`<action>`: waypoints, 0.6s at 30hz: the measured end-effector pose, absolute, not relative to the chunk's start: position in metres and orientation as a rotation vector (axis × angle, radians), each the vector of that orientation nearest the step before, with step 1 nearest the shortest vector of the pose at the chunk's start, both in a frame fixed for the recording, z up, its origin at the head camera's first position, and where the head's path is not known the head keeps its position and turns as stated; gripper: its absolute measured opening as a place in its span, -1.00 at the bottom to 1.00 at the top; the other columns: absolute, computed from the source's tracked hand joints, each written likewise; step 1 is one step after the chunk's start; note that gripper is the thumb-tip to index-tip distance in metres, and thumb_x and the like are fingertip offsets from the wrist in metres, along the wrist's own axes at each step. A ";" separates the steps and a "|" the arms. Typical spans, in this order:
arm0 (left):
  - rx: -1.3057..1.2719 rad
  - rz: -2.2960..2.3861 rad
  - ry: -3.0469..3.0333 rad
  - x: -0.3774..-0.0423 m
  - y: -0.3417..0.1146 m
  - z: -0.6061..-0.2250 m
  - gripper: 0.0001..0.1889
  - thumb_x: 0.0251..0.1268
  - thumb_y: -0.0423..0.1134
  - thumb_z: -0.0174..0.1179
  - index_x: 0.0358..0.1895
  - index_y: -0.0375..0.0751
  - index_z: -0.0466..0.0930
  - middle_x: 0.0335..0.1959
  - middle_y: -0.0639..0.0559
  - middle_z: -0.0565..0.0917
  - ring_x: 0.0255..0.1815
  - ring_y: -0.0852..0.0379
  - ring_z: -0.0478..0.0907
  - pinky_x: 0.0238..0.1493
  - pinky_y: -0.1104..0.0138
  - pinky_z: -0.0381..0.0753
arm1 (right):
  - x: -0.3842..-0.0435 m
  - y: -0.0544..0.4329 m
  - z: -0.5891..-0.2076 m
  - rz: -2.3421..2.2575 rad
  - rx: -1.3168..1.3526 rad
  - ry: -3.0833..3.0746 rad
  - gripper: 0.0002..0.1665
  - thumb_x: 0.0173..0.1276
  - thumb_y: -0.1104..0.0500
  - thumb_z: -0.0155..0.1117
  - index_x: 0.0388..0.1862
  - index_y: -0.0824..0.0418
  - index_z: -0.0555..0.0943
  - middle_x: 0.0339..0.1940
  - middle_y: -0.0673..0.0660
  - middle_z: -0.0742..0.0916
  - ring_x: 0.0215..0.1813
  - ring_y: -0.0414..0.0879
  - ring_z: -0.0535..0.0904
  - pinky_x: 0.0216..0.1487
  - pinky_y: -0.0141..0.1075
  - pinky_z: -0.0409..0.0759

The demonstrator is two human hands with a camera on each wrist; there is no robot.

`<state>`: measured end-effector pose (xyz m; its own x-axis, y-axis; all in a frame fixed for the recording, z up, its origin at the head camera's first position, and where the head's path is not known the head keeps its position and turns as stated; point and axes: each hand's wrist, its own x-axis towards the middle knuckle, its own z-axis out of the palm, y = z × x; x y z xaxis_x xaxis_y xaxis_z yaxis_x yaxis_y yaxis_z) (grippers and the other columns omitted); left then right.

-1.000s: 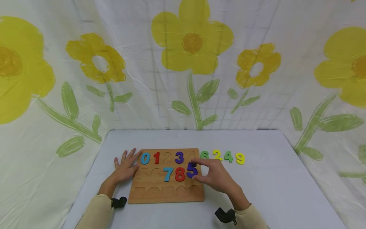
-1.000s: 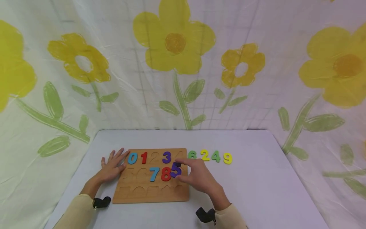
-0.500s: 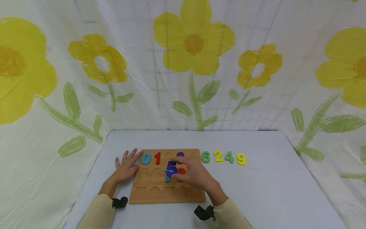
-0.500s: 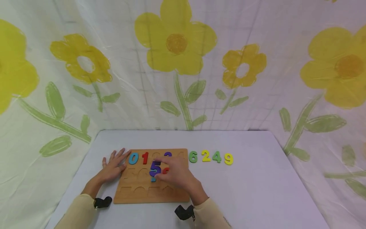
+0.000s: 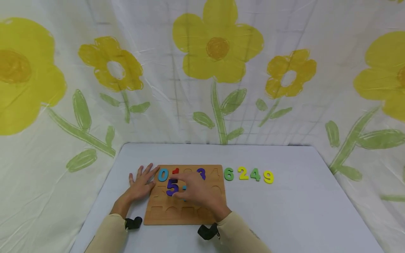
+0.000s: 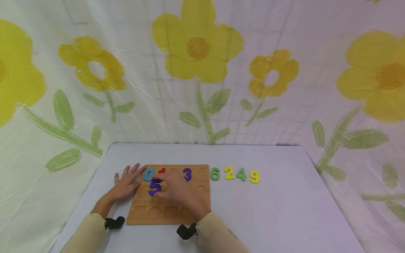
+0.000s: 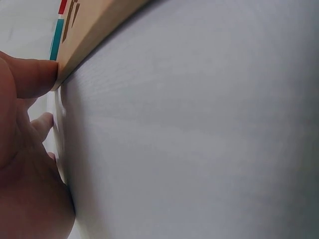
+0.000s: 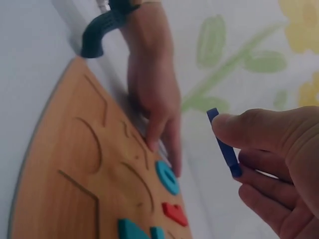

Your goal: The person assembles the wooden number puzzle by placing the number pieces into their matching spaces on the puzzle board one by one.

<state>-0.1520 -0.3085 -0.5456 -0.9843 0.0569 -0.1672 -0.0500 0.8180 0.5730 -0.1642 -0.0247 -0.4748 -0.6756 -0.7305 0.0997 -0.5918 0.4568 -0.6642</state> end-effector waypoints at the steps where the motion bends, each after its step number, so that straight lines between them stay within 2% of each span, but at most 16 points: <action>1: 0.006 0.901 2.825 -0.152 -0.308 -0.546 -0.32 0.69 -0.26 0.03 0.77 -0.14 0.15 0.82 -0.40 -0.10 0.78 -0.60 -0.47 0.49 -0.57 -0.74 | -0.165 -0.029 -0.477 -1.014 -1.166 2.492 -0.32 0.43 0.06 0.62 0.50 0.01 0.66 0.26 -0.09 0.83 0.29 -0.04 0.74 0.26 -0.34 0.69; 4: 0.022 0.916 2.825 -0.152 -0.308 -0.545 -0.32 0.69 -0.24 0.04 0.77 -0.13 0.16 0.82 -0.42 -0.09 0.77 -0.62 -0.47 0.48 -0.58 -0.75 | -0.166 -0.039 -0.485 -0.976 -1.168 2.485 -0.32 0.43 0.03 0.61 0.50 -0.01 0.65 0.28 -0.09 0.83 0.25 -0.07 0.74 0.20 -0.40 0.68; 10: 0.035 0.922 2.824 -0.152 -0.310 -0.549 -0.32 0.69 -0.25 0.04 0.77 -0.14 0.15 0.82 -0.41 -0.10 0.77 -0.62 -0.48 0.47 -0.57 -0.77 | -0.168 -0.056 -0.505 -0.895 -1.181 2.543 -0.31 0.44 -0.08 0.59 0.52 -0.07 0.65 0.32 -0.16 0.81 0.22 -0.19 0.74 0.20 -0.40 0.67; 15: 0.066 0.997 2.848 -0.151 -0.314 -0.554 -0.32 0.64 -0.23 0.06 0.75 -0.12 0.22 0.80 -0.45 -0.05 0.76 -0.64 -0.46 0.48 -0.55 -0.78 | -0.168 -0.069 -0.518 -0.909 -1.163 2.515 -0.29 0.43 -0.05 0.61 0.52 -0.05 0.65 0.11 -0.20 0.83 -0.06 -0.36 0.62 -0.04 -0.55 0.61; 18: 0.083 1.026 2.844 -0.150 -0.315 -0.553 -0.32 0.62 -0.22 0.08 0.74 -0.09 0.24 0.80 -0.45 -0.04 0.76 -0.65 -0.45 0.46 -0.56 -0.79 | -0.168 -0.076 -0.526 -0.895 -1.188 2.519 -0.28 0.43 -0.03 0.61 0.54 -0.04 0.63 0.07 -0.19 0.83 -0.07 -0.37 0.59 -0.02 -0.56 0.61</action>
